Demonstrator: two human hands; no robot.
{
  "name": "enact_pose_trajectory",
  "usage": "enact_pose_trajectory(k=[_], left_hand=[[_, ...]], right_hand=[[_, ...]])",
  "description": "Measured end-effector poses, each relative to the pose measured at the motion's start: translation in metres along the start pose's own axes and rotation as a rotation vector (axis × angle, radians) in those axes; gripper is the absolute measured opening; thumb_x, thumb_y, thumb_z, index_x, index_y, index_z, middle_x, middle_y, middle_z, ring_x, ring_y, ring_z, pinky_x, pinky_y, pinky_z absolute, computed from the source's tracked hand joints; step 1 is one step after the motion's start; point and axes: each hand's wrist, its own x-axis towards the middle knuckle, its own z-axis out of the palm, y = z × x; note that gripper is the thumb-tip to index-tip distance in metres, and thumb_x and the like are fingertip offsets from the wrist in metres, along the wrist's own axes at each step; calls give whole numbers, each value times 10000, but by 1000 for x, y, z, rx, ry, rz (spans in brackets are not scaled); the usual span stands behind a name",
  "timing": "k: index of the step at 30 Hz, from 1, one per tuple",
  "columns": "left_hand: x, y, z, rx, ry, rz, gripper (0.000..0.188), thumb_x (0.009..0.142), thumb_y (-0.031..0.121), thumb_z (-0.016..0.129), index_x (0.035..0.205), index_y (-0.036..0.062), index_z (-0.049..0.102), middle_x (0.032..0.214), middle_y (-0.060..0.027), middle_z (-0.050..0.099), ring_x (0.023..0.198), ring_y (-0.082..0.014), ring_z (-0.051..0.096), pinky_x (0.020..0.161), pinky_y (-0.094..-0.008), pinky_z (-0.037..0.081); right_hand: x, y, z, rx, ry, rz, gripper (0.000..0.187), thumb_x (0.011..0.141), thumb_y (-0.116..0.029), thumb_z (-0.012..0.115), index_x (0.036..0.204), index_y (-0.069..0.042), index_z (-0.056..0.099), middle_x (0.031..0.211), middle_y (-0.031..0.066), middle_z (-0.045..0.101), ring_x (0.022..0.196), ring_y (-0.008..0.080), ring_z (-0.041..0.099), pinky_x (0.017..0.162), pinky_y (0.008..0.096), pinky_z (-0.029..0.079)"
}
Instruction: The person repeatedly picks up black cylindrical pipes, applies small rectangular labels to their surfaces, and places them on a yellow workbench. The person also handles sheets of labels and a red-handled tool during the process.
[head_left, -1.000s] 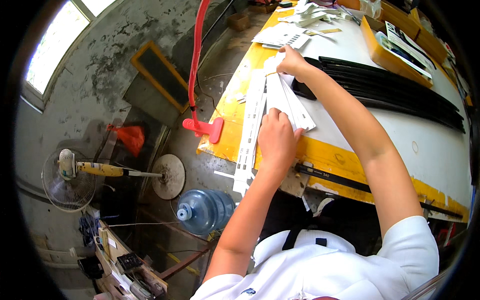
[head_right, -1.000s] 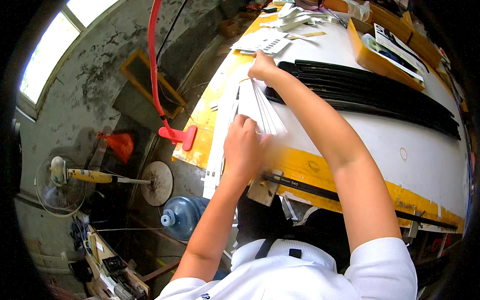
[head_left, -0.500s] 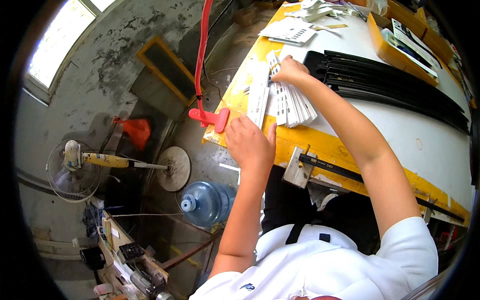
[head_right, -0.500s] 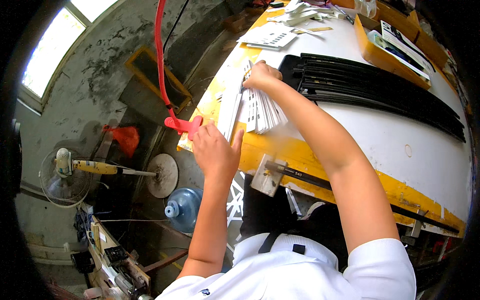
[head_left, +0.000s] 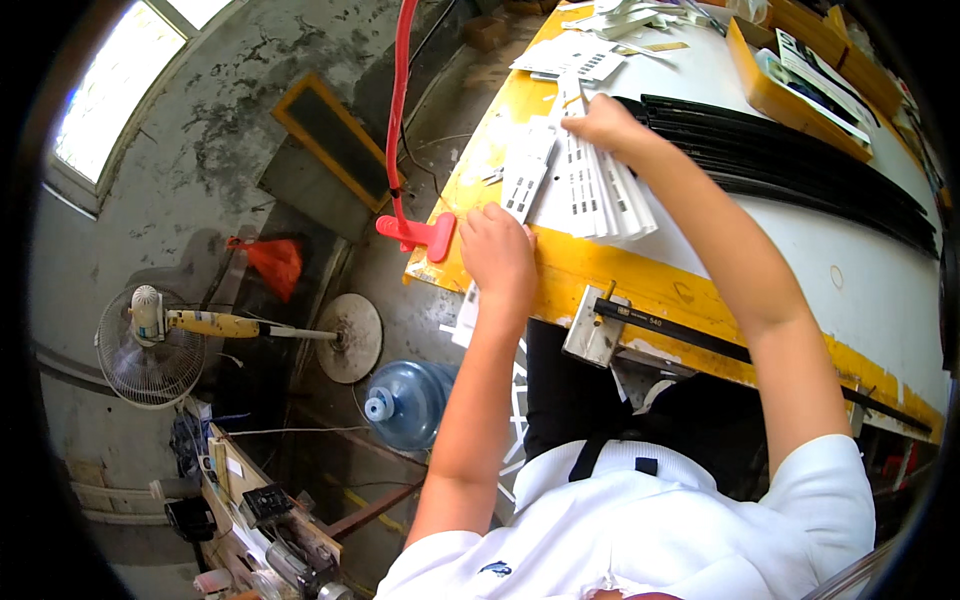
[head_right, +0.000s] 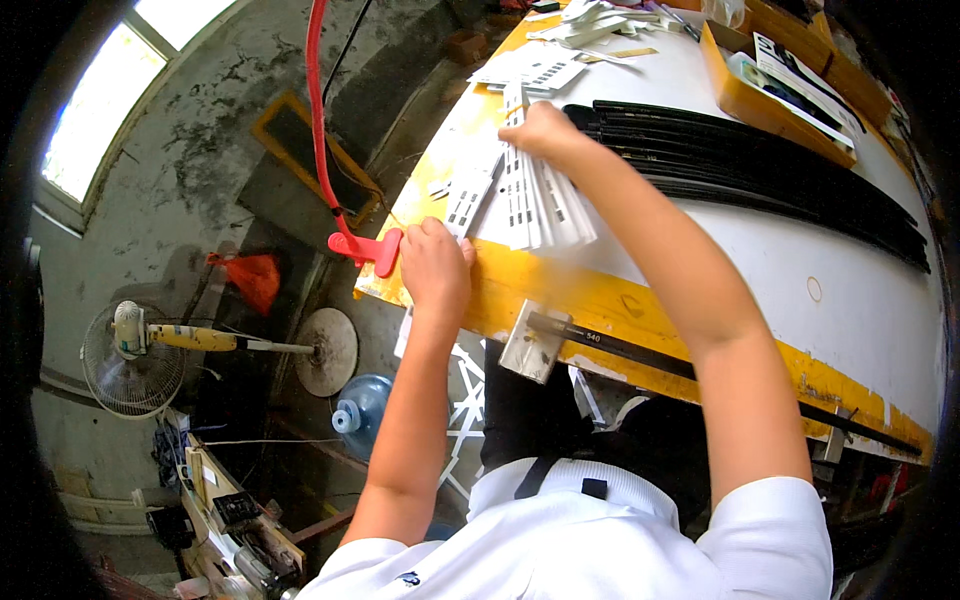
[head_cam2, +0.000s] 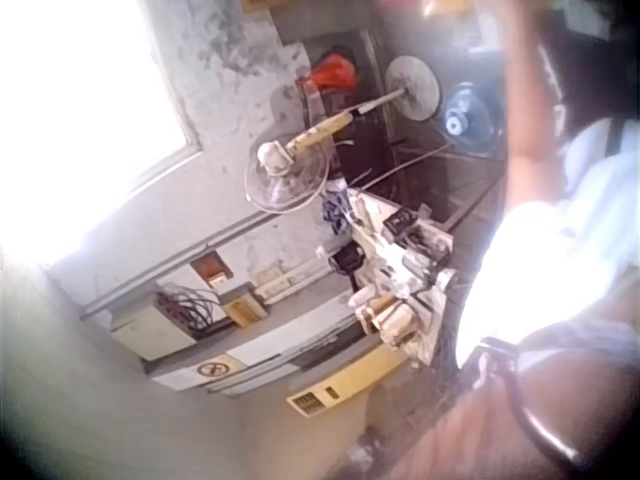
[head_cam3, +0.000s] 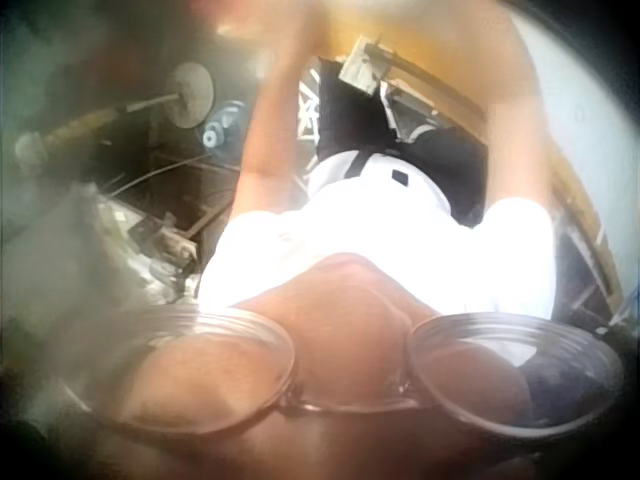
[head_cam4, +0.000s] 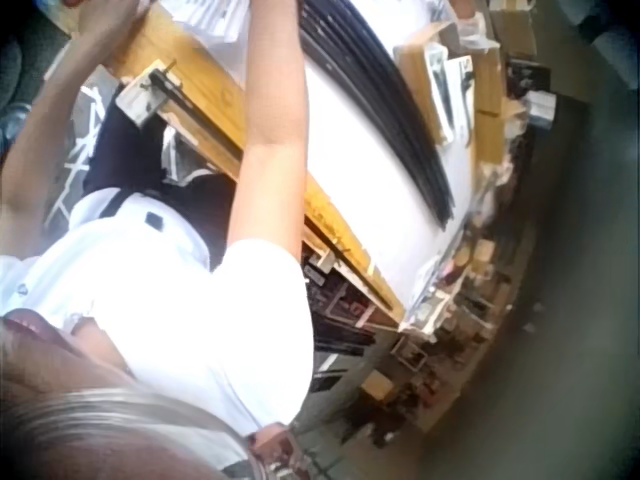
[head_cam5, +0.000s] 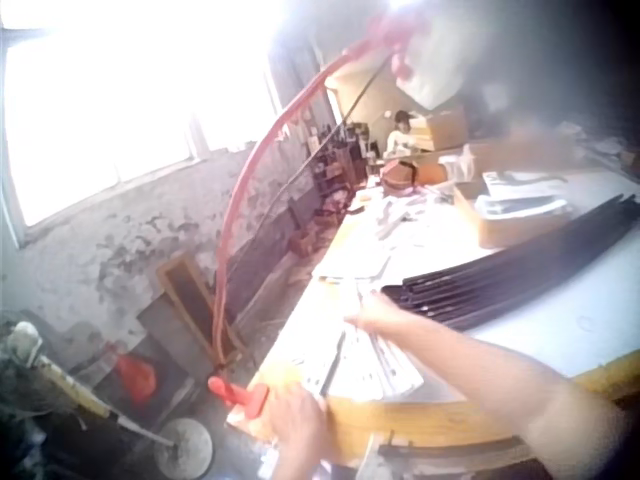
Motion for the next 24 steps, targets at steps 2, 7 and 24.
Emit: enact_pose_trajectory(k=[2, 7, 24], left_hand=[[9, -3, 3, -28, -18, 52, 329, 800, 216, 732, 979, -17, 585, 1016, -187, 584, 986, -358, 558, 842, -417, 485], [33, -8, 18, 8, 35, 201, 279, 825, 204, 699, 989, -7, 618, 1044, -180, 598, 987, -363, 565, 856, -449, 486], [-27, 183, -69, -1215, -1501, 389, 630, 910, 475, 646, 1292, -10, 517, 1134, -174, 642, 1045, -242, 633, 942, -366, 484]], right_hand=[[-15, 7, -19, 175, -2, -83, 382, 871, -246, 661, 1056, 84, 604, 921, 165, 674, 773, 183, 650, 690, 324, 530], [-91, 19, -90, 581, 58, -67, 364, 929, -263, 644, 1116, 21, 515, 904, 90, 647, 759, 143, 659, 707, 314, 571], [-254, 105, -144, 1265, 181, -284, 405, 969, -121, 556, 1313, 10, 386, 1262, 165, 578, 1128, 239, 597, 1048, 396, 462]])
